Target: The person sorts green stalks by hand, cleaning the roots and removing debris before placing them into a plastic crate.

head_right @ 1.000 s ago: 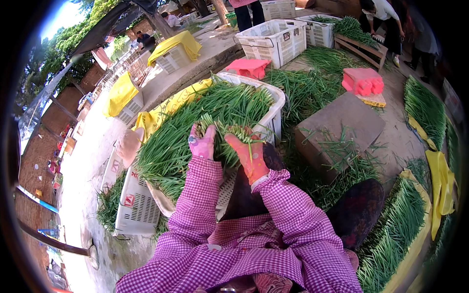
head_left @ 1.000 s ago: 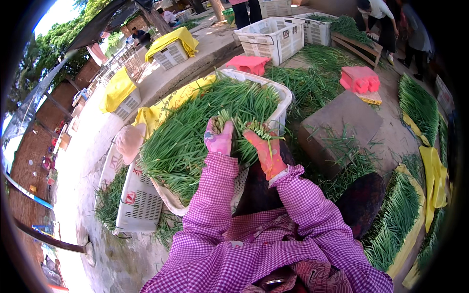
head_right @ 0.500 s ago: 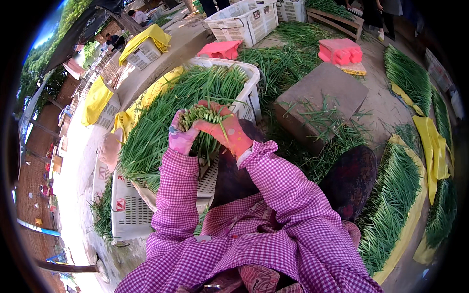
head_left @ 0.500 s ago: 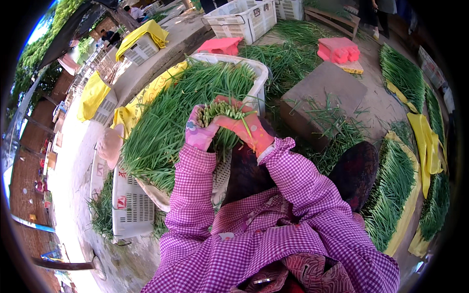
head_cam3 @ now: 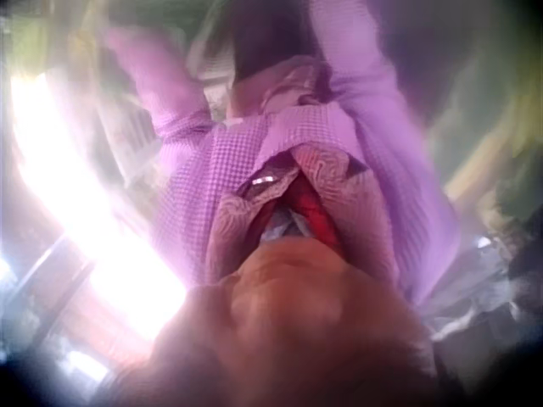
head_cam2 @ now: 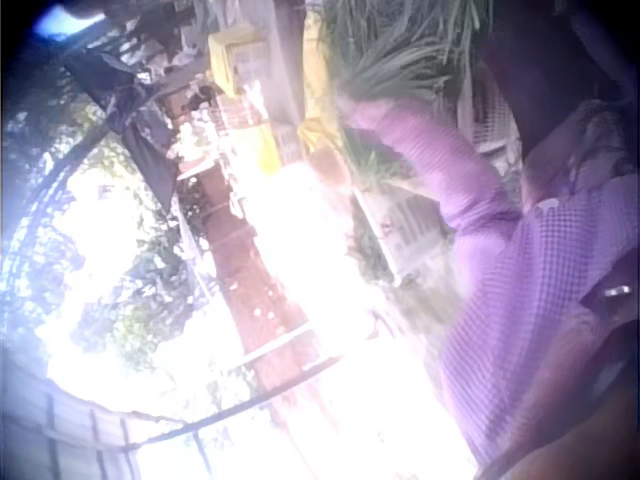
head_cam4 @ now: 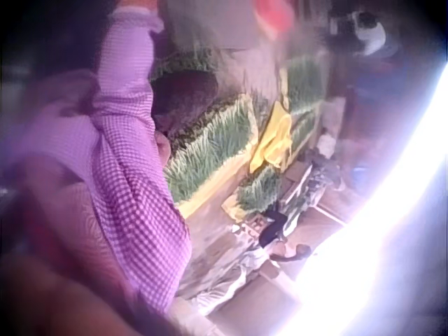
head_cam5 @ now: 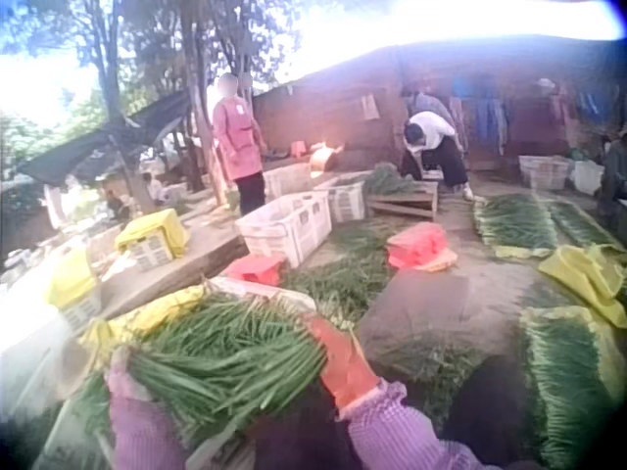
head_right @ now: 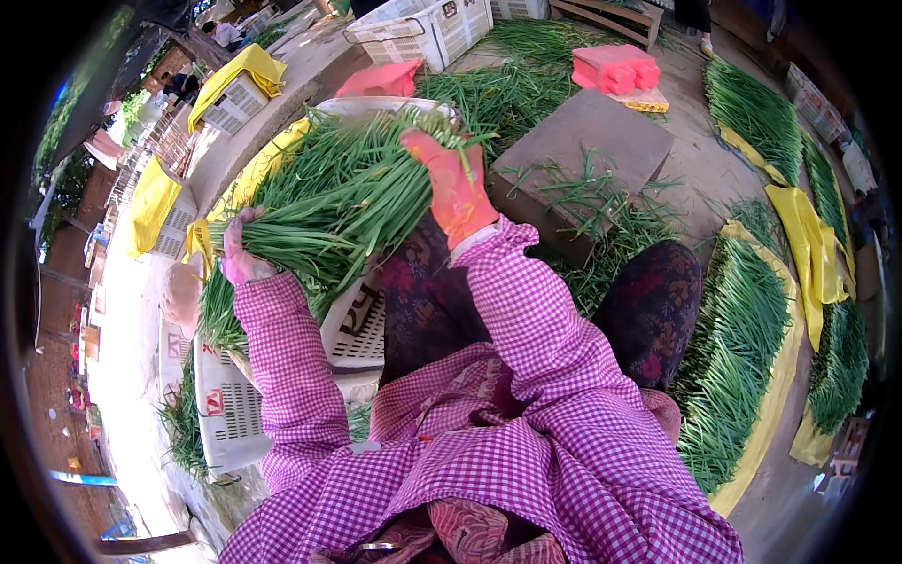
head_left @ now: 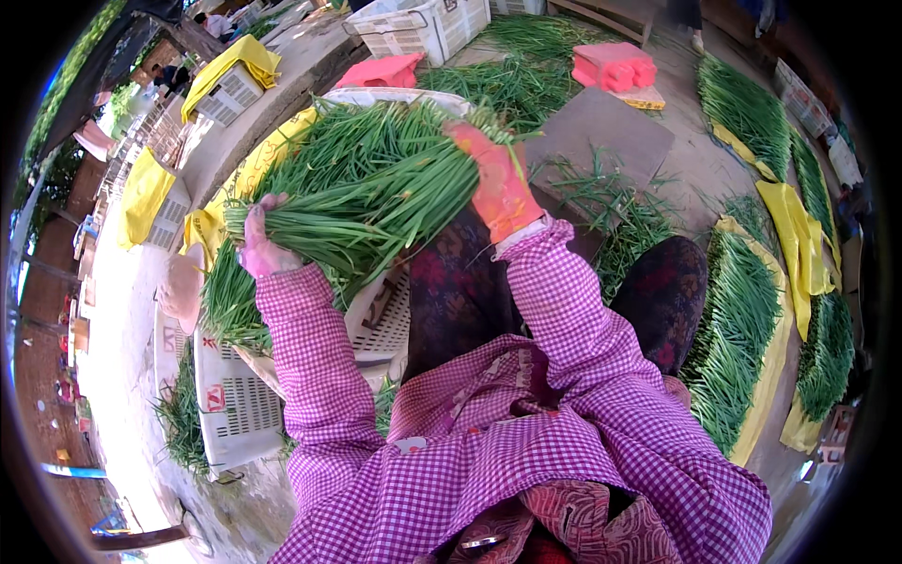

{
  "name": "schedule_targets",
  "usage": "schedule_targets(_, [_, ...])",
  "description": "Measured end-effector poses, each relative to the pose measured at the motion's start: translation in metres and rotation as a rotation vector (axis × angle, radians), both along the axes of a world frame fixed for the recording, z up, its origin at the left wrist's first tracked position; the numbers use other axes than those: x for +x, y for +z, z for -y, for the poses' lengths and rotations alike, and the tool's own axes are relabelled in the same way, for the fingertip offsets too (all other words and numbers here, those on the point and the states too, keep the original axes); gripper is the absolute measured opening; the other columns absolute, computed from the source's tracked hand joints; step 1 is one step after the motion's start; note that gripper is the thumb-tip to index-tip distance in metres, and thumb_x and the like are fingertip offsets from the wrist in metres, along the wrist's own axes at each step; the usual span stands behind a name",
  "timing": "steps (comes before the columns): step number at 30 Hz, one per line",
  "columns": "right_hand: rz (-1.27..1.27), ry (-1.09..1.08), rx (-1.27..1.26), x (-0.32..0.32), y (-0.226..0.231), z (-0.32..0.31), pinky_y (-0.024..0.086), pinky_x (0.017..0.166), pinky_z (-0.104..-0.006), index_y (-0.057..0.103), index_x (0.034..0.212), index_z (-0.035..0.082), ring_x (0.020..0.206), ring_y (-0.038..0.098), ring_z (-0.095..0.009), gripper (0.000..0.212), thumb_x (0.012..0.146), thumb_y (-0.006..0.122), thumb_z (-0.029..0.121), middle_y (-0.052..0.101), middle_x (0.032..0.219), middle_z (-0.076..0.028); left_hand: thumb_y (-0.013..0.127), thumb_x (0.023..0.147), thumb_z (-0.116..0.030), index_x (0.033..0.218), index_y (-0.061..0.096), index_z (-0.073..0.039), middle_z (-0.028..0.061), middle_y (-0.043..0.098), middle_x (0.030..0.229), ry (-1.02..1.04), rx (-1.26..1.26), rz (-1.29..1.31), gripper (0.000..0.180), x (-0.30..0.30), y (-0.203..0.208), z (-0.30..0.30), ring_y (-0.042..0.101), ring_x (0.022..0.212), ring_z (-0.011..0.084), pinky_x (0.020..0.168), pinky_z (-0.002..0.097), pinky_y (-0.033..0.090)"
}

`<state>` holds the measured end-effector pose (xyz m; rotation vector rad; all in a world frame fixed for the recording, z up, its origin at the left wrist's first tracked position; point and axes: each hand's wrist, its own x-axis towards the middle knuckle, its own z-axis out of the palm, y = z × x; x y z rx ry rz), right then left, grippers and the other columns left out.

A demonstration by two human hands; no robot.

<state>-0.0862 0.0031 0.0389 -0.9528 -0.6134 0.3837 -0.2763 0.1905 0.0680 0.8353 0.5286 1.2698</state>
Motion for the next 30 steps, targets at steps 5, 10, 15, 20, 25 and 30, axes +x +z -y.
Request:
schedule_targets(5, [-0.256, 0.008, 0.301, 0.058, 0.018, 0.071, 0.048, 0.088, -0.0337, 0.055, 0.113, -0.003, 0.099, 0.059, -0.022, 0.03, 0.09, 0.054, 0.017, 0.06, 0.111, -0.011, 0.048, 0.084, -0.007, 0.096, 0.049, -0.005, 0.0074, 0.056, 0.087, 0.143, 0.04, 0.294, 0.012, -0.056, 0.027, -0.076, 0.055, 0.087, 0.0275, 0.082, 0.0501, 0.048])
schedule_targets(10, [-0.206, -0.118, 0.287, 0.095, 0.041, 0.129, 0.046, 0.091, -0.0404, 0.052, 0.117, -0.005, 0.101, 0.059, -0.03, 0.036, 0.09, 0.051, 0.019, 0.059, 0.112, -0.017, 0.049, 0.086, -0.009, 0.089, 0.052, -0.003, 0.0089, 0.059, 0.086, 0.263, 0.252, 0.266, 0.007, -0.114, 0.07, -0.111, 0.057, 0.087, 0.0277, 0.082, 0.0481, 0.048])
schedule_targets(15, [-0.097, -0.057, 0.046, 0.099, 0.042, 0.164, 0.047, 0.088, -0.0385, 0.052, 0.116, -0.004, 0.098, 0.059, -0.027, 0.036, 0.089, 0.051, 0.019, 0.06, 0.106, -0.018, 0.052, 0.088, -0.009, 0.103, 0.053, -0.001, 0.009, 0.059, 0.091, 0.305, 0.51, -0.014, 0.017, -0.118, 0.105, -0.086, 0.059, 0.085, 0.0214, 0.079, 0.0373, 0.05])
schedule_targets(20, [0.026, -0.047, -0.228, 0.076, 0.021, 0.171, 0.05, 0.076, -0.0327, 0.055, 0.109, -0.002, 0.084, 0.061, -0.021, 0.032, 0.083, 0.054, 0.016, 0.062, 0.095, -0.013, 0.068, 0.08, -0.021, 0.104, 0.062, -0.009, 0.0033, 0.067, 0.092, 0.265, 0.961, -0.995, 0.026, -0.066, 0.075, -0.061, 0.063, 0.085, 0.0153, 0.076, 0.0266, 0.051])
schedule_targets(25, [0.067, -0.08, -0.346, 0.07, 0.012, 0.171, 0.051, 0.066, -0.029, 0.056, 0.106, -0.003, 0.072, 0.061, -0.018, 0.029, 0.082, 0.054, 0.012, 0.063, 0.09, -0.011, 0.063, 0.077, -0.027, 0.109, 0.056, -0.016, 0.0076, 0.066, 0.095, -0.229, 1.284, -2.088, 0.035, -0.052, 0.03, -0.031, 0.063, 0.09, 0.0273, 0.08, 0.037, 0.051])
schedule_targets(30, [0.071, -0.08, -0.347, 0.081, 0.0, 0.173, 0.051, 0.066, -0.0294, 0.055, 0.105, -0.002, 0.073, 0.062, -0.017, 0.027, 0.083, 0.054, 0.013, 0.062, 0.091, -0.011, 0.066, 0.074, -0.024, 0.109, 0.057, -0.012, 0.008, 0.066, 0.093, -0.371, 1.23, -2.165, 0.038, -0.092, 0.0, -0.024, 0.064, 0.086, 0.0249, 0.075, 0.0343, 0.052])
